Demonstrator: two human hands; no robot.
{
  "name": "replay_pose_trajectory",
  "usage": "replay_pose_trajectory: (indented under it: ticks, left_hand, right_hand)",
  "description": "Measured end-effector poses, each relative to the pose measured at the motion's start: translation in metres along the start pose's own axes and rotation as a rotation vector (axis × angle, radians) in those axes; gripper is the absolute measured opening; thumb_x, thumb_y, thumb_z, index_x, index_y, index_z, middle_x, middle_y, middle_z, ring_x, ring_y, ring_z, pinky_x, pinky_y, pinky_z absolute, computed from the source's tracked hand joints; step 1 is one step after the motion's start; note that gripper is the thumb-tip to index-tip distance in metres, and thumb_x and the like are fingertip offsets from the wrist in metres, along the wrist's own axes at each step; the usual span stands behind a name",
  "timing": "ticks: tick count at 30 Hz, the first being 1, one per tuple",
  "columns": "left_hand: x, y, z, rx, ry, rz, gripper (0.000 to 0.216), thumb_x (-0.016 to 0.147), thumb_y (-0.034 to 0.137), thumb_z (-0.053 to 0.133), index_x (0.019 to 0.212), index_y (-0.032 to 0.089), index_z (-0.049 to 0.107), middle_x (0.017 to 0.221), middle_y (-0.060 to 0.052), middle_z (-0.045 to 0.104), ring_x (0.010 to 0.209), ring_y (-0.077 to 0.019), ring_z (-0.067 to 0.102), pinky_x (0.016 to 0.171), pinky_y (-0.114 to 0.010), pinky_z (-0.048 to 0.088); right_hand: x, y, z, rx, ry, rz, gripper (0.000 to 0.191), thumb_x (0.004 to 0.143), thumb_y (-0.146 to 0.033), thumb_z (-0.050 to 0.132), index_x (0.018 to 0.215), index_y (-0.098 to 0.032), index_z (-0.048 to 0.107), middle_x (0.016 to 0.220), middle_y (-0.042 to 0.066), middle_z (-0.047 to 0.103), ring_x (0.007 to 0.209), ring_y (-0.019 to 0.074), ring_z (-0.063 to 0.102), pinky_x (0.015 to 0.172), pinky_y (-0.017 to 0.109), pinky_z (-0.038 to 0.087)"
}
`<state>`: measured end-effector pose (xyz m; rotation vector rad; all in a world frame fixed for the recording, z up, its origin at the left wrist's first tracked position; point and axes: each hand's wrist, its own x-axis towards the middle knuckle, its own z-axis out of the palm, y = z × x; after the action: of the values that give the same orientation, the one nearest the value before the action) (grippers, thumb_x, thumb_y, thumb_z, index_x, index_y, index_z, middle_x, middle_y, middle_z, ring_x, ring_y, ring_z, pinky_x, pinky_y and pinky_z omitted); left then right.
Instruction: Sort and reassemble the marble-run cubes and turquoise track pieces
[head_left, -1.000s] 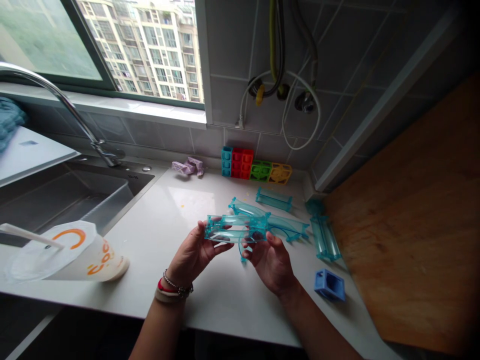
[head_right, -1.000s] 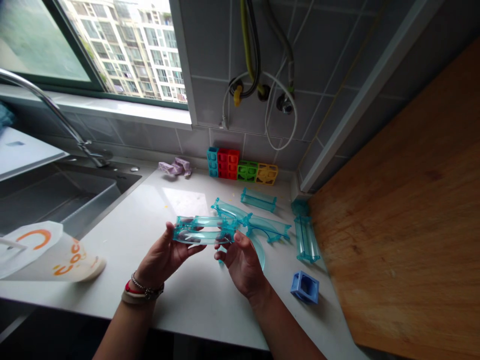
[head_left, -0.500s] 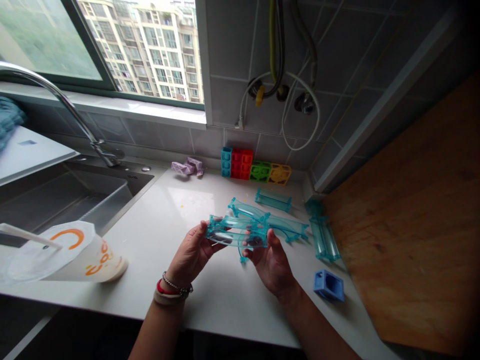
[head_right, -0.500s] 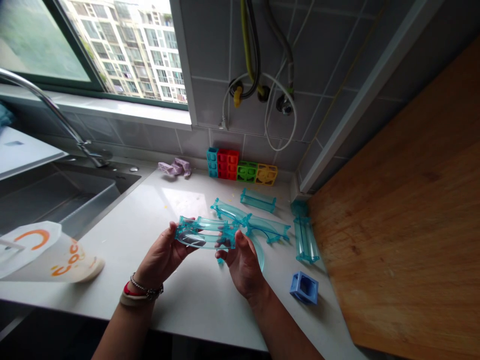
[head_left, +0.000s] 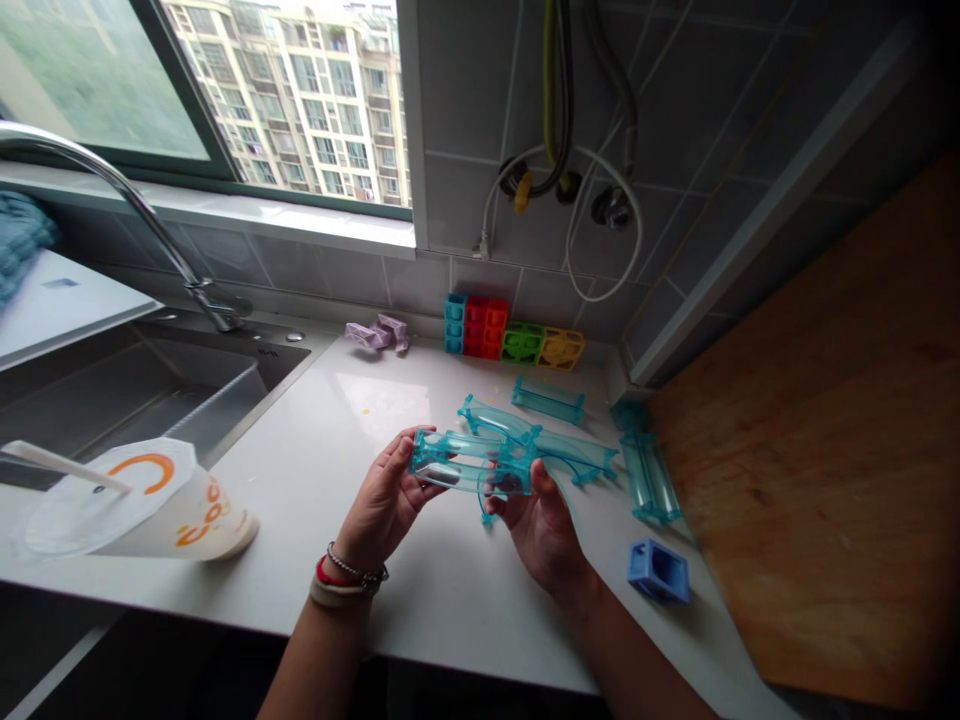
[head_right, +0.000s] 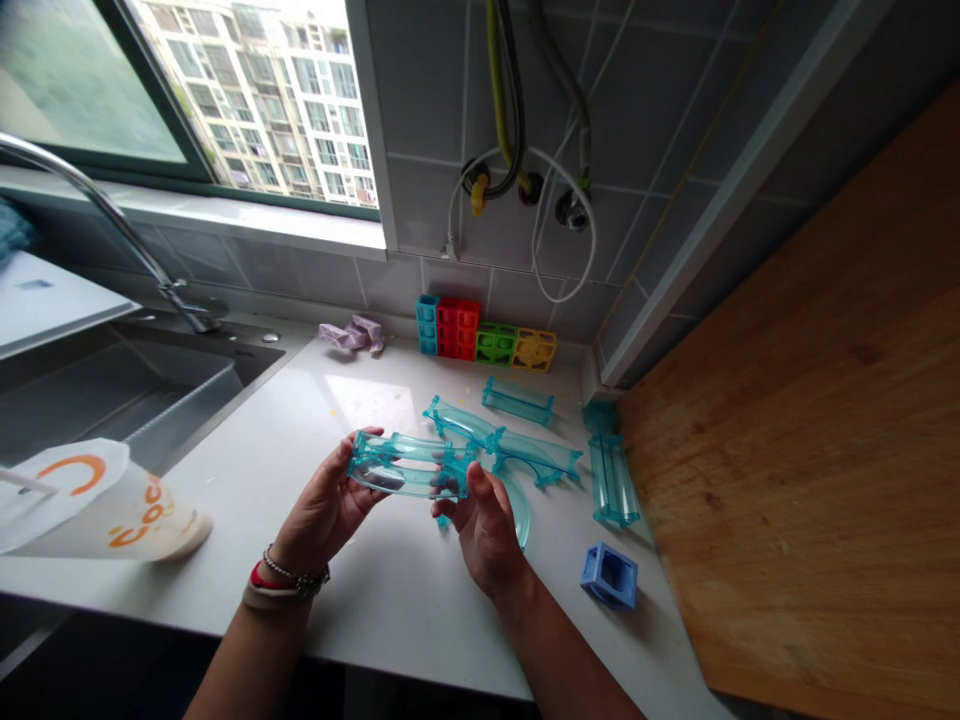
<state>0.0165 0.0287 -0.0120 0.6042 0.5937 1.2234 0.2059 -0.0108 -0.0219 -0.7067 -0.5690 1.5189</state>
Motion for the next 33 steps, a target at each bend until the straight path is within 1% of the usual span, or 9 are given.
replay_pose_trajectory:
  ticks: [4, 8, 11, 15, 20, 25, 29, 31, 33]
  left_hand:
    - [0.0, 0.001, 0.001, -0.005, -0.003, -0.041, 0.034, 0.093, 0.046, 0.075, 0.112, 0.018, 0.073, 0.106, -0.005, 0.079, 0.094, -0.0204, 0.077, 0.085, -0.034, 0.065]
    - [-0.002, -0.001, -0.001, -0.001, -0.019, -0.033, 0.036, 0.093, 0.047, 0.072, 0.116, 0.019, 0.075, 0.113, -0.007, 0.079, 0.097, -0.0235, 0.076, 0.085, -0.037, 0.064]
    - [-0.003, -0.003, -0.004, 0.007, -0.036, -0.013, 0.033, 0.094, 0.045, 0.072, 0.116, 0.02, 0.075, 0.113, -0.006, 0.078, 0.097, -0.0225, 0.074, 0.083, -0.036, 0.064]
    - [-0.005, -0.003, -0.004, 0.052, -0.067, -0.041, 0.032, 0.095, 0.043, 0.071, 0.117, 0.02, 0.074, 0.109, -0.008, 0.079, 0.093, -0.0209, 0.073, 0.082, -0.033, 0.062]
    - [-0.006, 0.001, -0.001, 0.028, -0.05, -0.046, 0.036, 0.095, 0.042, 0.071, 0.126, 0.022, 0.07, 0.106, -0.007, 0.077, 0.09, -0.0194, 0.073, 0.08, -0.031, 0.063]
    - [-0.006, 0.002, -0.001, 0.021, -0.105, -0.104, 0.041, 0.097, 0.042, 0.068, 0.133, 0.022, 0.067, 0.117, -0.009, 0.073, 0.094, -0.0225, 0.073, 0.076, -0.036, 0.066]
    - [-0.007, 0.003, -0.001, 0.008, -0.081, -0.111, 0.039, 0.098, 0.04, 0.066, 0.133, 0.021, 0.067, 0.117, -0.011, 0.074, 0.094, -0.0217, 0.074, 0.078, -0.034, 0.064]
    - [-0.008, 0.007, -0.002, -0.005, -0.041, -0.076, 0.041, 0.097, 0.04, 0.068, 0.132, 0.02, 0.067, 0.115, -0.011, 0.075, 0.092, -0.0204, 0.074, 0.08, -0.032, 0.063]
    - [-0.009, 0.014, -0.005, -0.032, 0.008, -0.029, 0.045, 0.095, 0.043, 0.07, 0.133, 0.019, 0.067, 0.116, -0.012, 0.076, 0.094, -0.0213, 0.075, 0.083, -0.032, 0.062]
  right_hand:
    - [-0.002, 0.001, 0.0, -0.04, -0.04, -0.011, 0.044, 0.082, -0.061, 0.08, 0.098, -0.02, 0.079, 0.099, 0.007, 0.078, 0.08, 0.0192, 0.068, 0.064, 0.029, 0.055]
    - [-0.002, 0.002, 0.0, -0.02, -0.009, -0.01, 0.041, 0.085, -0.059, 0.078, 0.099, -0.02, 0.079, 0.097, 0.006, 0.077, 0.08, 0.0189, 0.067, 0.064, 0.029, 0.054]
    - [0.0, 0.003, -0.002, 0.007, -0.003, 0.0, 0.04, 0.086, -0.058, 0.077, 0.101, -0.021, 0.079, 0.098, 0.006, 0.077, 0.081, 0.0187, 0.066, 0.064, 0.029, 0.054]
    - [0.001, 0.003, -0.004, 0.041, 0.002, 0.009, 0.041, 0.087, -0.06, 0.076, 0.101, -0.022, 0.079, 0.101, 0.006, 0.077, 0.08, 0.0188, 0.067, 0.064, 0.03, 0.054]
    - [-0.001, 0.004, -0.002, 0.043, -0.001, 0.038, 0.042, 0.086, -0.061, 0.076, 0.103, -0.022, 0.08, 0.095, 0.005, 0.077, 0.078, 0.0188, 0.067, 0.065, 0.03, 0.054]
    - [-0.003, 0.004, -0.004, 0.015, -0.013, 0.028, 0.042, 0.086, -0.061, 0.076, 0.104, -0.024, 0.079, 0.099, 0.004, 0.075, 0.081, 0.0184, 0.067, 0.066, 0.03, 0.055]
    - [-0.004, 0.008, -0.007, -0.023, -0.034, 0.01, 0.038, 0.084, -0.059, 0.079, 0.1, -0.025, 0.078, 0.098, 0.004, 0.074, 0.084, 0.0192, 0.066, 0.068, 0.03, 0.055]
    - [-0.005, 0.012, -0.008, -0.056, -0.068, 0.009, 0.04, 0.083, -0.058, 0.081, 0.107, -0.027, 0.077, 0.103, 0.005, 0.074, 0.09, 0.0212, 0.067, 0.071, 0.032, 0.056]
    - [-0.004, 0.014, -0.006, -0.102, -0.12, 0.021, 0.051, 0.081, -0.06, 0.081, 0.122, -0.03, 0.073, 0.117, 0.006, 0.073, 0.101, 0.0243, 0.067, 0.077, 0.035, 0.057]
